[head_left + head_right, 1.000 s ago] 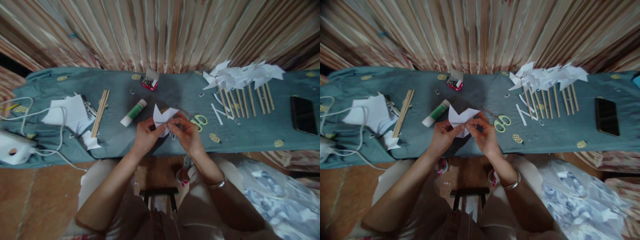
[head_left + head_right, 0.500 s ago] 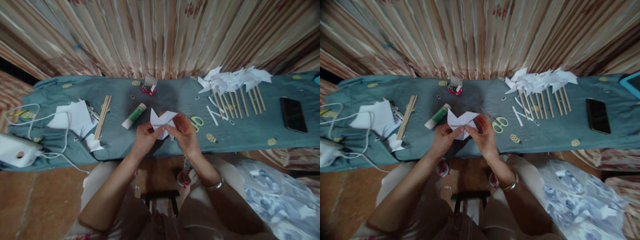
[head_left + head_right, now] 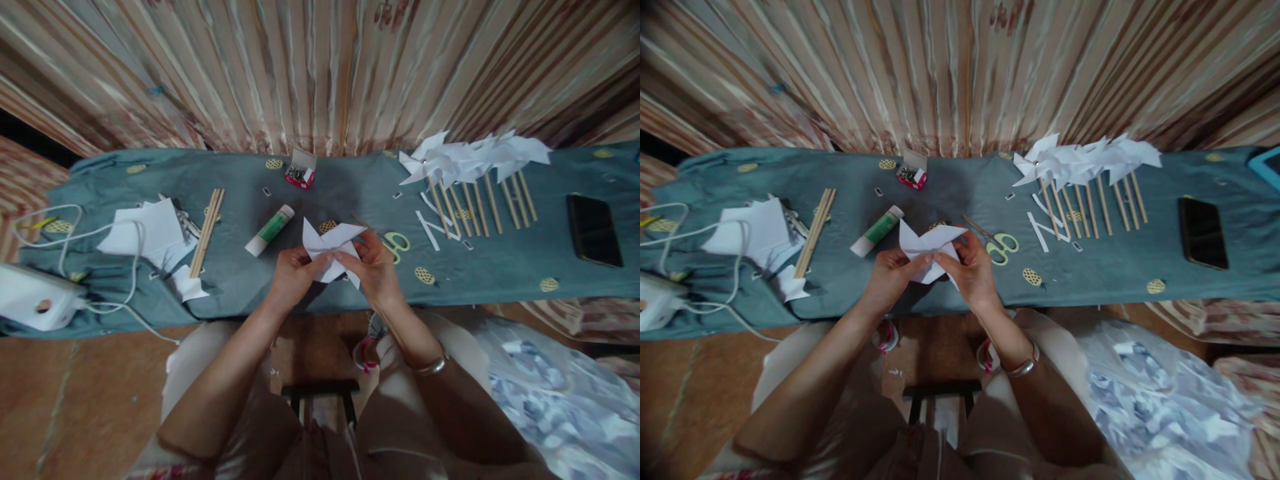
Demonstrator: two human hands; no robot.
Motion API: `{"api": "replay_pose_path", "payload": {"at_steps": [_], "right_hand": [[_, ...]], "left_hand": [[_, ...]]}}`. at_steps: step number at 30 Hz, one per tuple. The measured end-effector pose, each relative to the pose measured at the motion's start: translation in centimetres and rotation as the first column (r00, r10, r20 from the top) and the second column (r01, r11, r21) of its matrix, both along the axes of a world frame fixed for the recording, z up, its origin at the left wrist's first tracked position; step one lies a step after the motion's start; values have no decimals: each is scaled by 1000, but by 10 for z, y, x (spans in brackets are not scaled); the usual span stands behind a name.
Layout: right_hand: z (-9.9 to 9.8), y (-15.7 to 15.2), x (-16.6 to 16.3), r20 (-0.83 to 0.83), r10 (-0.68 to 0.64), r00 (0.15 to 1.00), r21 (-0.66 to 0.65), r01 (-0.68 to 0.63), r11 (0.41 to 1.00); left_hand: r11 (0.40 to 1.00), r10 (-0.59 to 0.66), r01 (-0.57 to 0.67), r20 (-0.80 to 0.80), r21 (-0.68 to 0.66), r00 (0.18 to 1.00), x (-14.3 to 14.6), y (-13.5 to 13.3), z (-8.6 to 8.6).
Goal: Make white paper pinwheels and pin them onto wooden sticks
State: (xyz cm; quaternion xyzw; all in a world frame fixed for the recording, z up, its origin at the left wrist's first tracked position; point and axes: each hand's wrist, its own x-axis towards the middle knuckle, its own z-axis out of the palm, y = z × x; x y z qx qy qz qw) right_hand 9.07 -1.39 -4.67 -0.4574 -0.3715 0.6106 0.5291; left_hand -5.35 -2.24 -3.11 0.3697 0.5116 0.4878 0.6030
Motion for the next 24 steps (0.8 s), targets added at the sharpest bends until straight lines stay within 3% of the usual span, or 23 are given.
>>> {"api": "replay_pose_path", "payload": {"at_steps": [8, 24], "right_hand": [[2, 3, -1, 2, 1, 1000, 20, -1, 1000], [7, 6, -6, -43, -22, 999, 17, 22, 1000]], "left_hand": [[998, 33, -34, 21, 53, 999, 0, 2, -6], [991, 101, -107, 68, 85, 993, 1, 2, 0]]}}
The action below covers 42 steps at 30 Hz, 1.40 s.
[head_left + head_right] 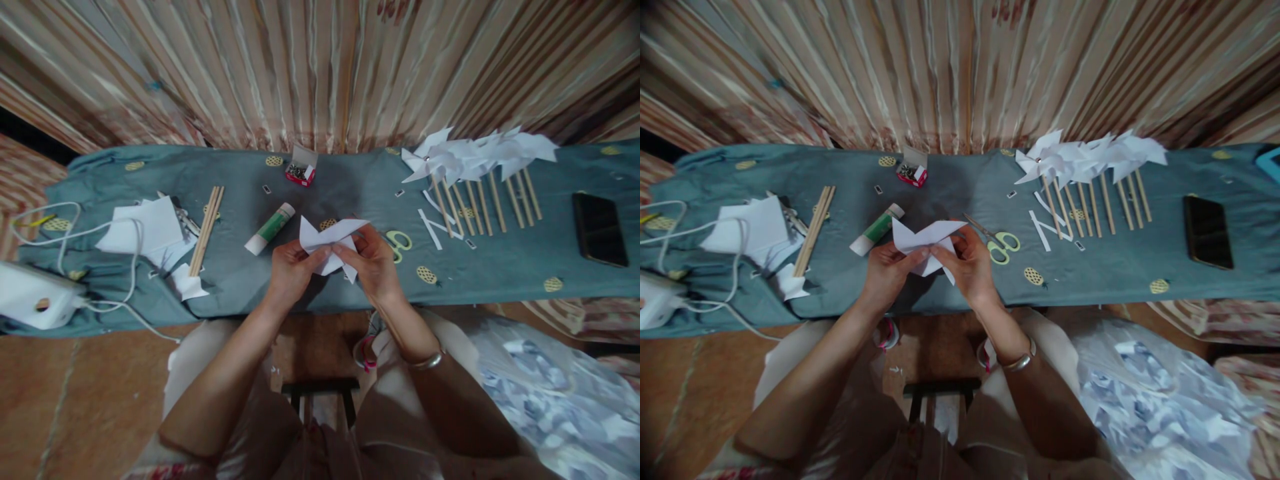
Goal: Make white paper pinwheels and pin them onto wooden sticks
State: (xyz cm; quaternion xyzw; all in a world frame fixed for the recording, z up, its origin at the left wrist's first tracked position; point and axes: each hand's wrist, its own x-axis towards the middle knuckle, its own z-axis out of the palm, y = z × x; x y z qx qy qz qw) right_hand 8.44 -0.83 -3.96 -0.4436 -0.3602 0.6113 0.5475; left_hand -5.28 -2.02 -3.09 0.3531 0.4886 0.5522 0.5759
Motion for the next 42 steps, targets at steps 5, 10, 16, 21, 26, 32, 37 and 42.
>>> {"api": "replay_pose_path", "payload": {"at_steps": [5, 10, 16, 21, 26, 32, 37, 42], "right_hand": [[-1, 2, -1, 8, -5, 1000, 12, 5, 1000], [-4, 2, -2, 20, -5, 1000, 9, 5, 1000], [-5, 1, -4, 13, -19, 1000, 6, 19, 1000], [-5, 1, -6, -4, -25, 1000, -15, 25, 1000], [-6, 2, -7, -5, -21, 1000, -9, 21, 1000], [-5, 2, -6, -15, -5, 1000, -6, 5, 1000], [-4, 3, -6, 3, 22, 1000, -12, -22, 1000], [-5, 3, -7, -21, 10, 1000, -22, -11, 1000]], "left_hand": [[1000, 15, -15, -36, 7, 999, 0, 2, 2], [1000, 18, -18, -47, -1, 999, -2, 2, -1], [1000, 30, -30, -72, 4, 997, -4, 1, -6], [999, 41, -42, -88, -9, 995, -4, 1, -2], [998, 59, -60, -86, -15, 995, -3, 1, 2], [999, 53, -54, -79, -7, 995, -5, 1, -2], [999, 52, -52, -37, 5, 998, -4, 2, -2], [999, 51, -52, -69, -14, 996, -4, 2, 0]]}}
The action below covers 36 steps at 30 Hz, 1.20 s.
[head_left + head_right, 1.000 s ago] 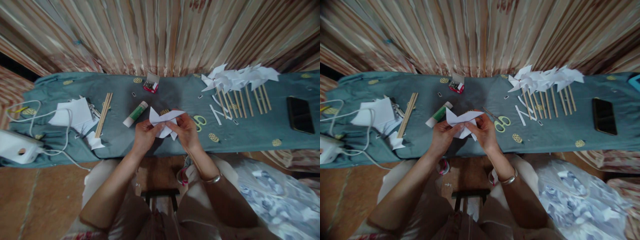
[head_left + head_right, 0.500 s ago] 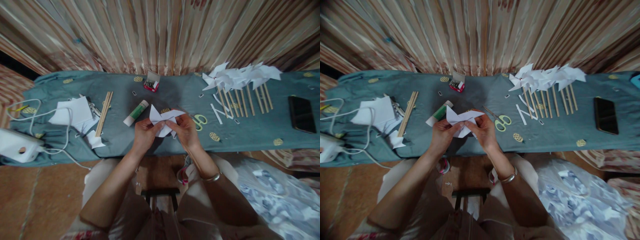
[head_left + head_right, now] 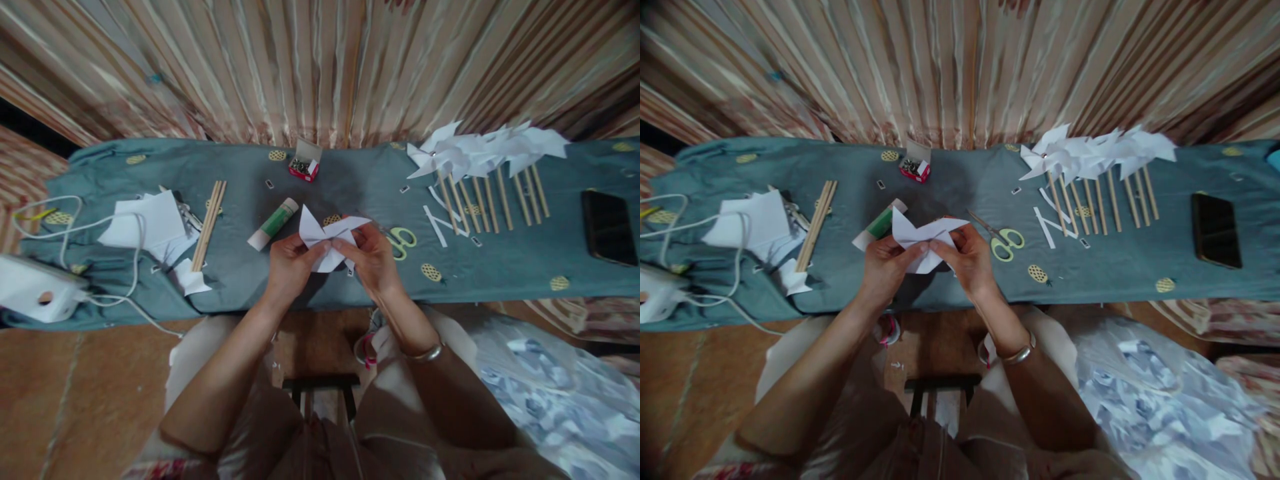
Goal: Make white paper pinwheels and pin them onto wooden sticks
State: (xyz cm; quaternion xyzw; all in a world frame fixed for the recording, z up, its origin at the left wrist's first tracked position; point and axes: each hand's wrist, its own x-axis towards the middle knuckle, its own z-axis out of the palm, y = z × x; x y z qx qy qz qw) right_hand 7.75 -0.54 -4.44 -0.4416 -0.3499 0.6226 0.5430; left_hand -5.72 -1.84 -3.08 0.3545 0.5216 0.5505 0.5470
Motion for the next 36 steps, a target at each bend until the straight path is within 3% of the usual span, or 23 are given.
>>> {"api": "replay_pose_path", "payload": {"at_steps": [24, 36], "right_hand": [[-1, -1, -1, 43, 16, 999, 14, -16, 1000], [2, 2, 3, 25, 7, 1000, -1, -7, 1000]], "left_hand": [[1000, 24, -24, -66, 9, 998, -1, -3, -3], [1000, -4, 2, 84, 22, 996, -1, -2, 0]]}}
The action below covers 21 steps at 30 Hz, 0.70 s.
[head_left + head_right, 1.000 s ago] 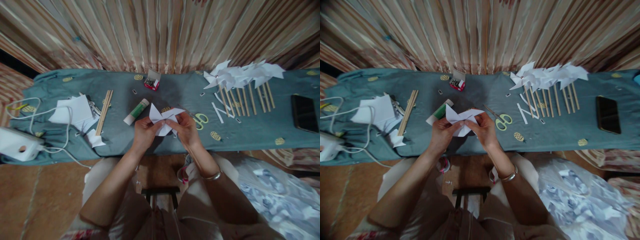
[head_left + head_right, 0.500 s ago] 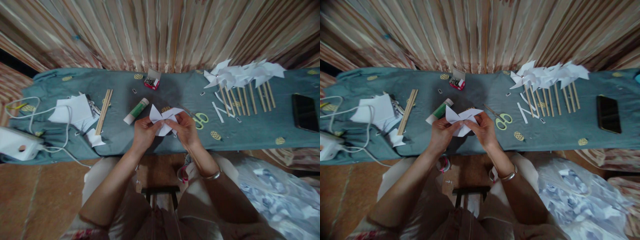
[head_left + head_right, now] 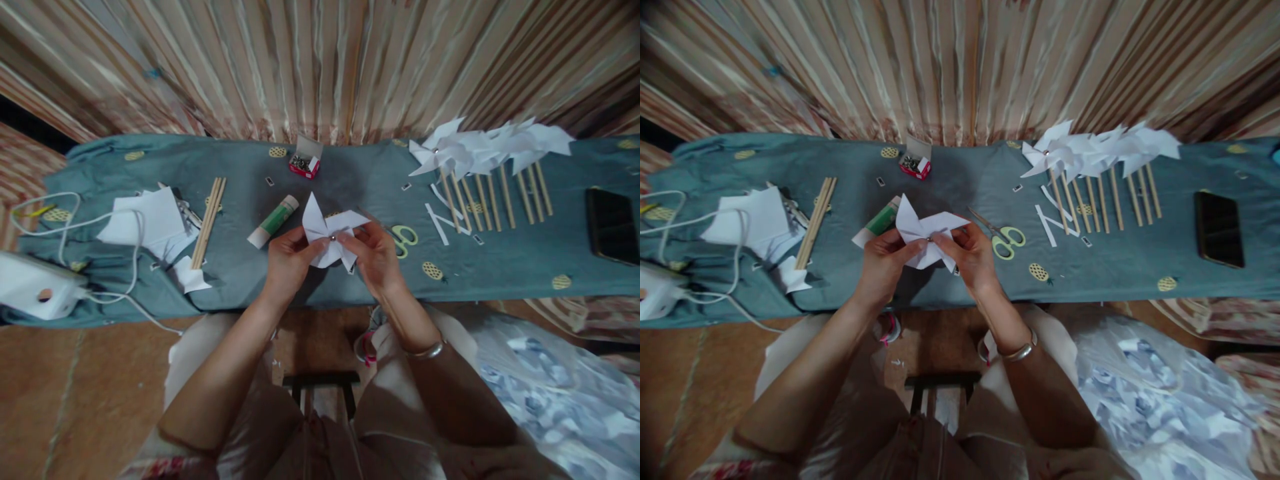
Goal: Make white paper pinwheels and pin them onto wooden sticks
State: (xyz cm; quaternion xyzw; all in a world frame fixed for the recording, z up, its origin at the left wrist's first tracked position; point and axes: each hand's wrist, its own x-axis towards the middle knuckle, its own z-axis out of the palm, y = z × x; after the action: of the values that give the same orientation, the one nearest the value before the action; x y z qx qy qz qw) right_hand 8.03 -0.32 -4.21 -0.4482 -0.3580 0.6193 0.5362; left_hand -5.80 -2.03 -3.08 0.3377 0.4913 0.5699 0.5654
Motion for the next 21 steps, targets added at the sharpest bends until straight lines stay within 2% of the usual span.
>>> {"api": "replay_pose_path", "payload": {"at_steps": [8, 21], "right_hand": [[-2, -1, -1, 8, 21, 1000, 3, -21, 1000], [-3, -2, -3, 17, 28, 999, -23, -28, 999]], "left_hand": [[999, 2, 0, 31, -52, 1000, 0, 0, 3], [998, -21, 23, 31, -57, 999, 0, 0, 2]]}}
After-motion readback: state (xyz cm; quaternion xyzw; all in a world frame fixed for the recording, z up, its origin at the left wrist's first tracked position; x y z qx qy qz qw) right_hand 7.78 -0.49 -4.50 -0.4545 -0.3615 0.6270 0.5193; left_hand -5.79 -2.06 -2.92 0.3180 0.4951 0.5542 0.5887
